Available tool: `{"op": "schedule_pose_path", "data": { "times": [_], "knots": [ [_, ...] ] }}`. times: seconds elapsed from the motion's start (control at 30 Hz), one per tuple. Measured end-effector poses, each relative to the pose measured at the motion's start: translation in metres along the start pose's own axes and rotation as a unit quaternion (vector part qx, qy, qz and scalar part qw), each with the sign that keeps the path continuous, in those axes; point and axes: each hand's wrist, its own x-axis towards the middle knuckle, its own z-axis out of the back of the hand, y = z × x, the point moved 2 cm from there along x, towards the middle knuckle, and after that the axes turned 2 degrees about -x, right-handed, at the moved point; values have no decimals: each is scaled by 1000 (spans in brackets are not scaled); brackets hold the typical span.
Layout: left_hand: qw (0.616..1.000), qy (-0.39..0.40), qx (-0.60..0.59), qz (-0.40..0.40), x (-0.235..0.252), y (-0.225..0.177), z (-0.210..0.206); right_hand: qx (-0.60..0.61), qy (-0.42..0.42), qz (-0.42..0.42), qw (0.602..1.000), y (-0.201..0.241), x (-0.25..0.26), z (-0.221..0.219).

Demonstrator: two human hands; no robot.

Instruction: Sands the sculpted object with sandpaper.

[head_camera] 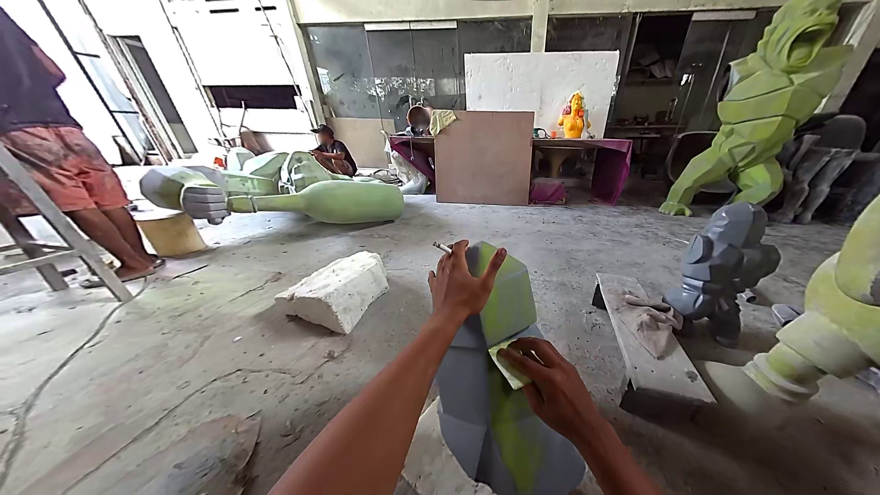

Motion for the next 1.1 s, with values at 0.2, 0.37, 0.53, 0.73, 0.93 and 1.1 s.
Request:
{"op": "schedule_pose_path", "data": {
  "times": [0.2,0.37,0.53,0.73,0.93,1.1],
  "knots": [
    [1000,-1,-12,0,-3,7,6,-2,17,24,1000,4,-4,7],
    [1000,-5,-19,-9,-5,11,4,16,-5,-5,1000,12,-3,-3],
    [1000,-4,-24,-16,-5,16,7,3,28,-9,1000,20,3,-6],
    [999,-7,-37,-27,-4,27,13,-10,61,25,998,18,-17,-2],
    [999,-4,-45,-29,-5,33,17,-20,-10,44,999,7,-18,4],
    [999,-1,-42,-33,-10,26,13,-22,-23,42,999,3,-6,-11]
  ]
}}
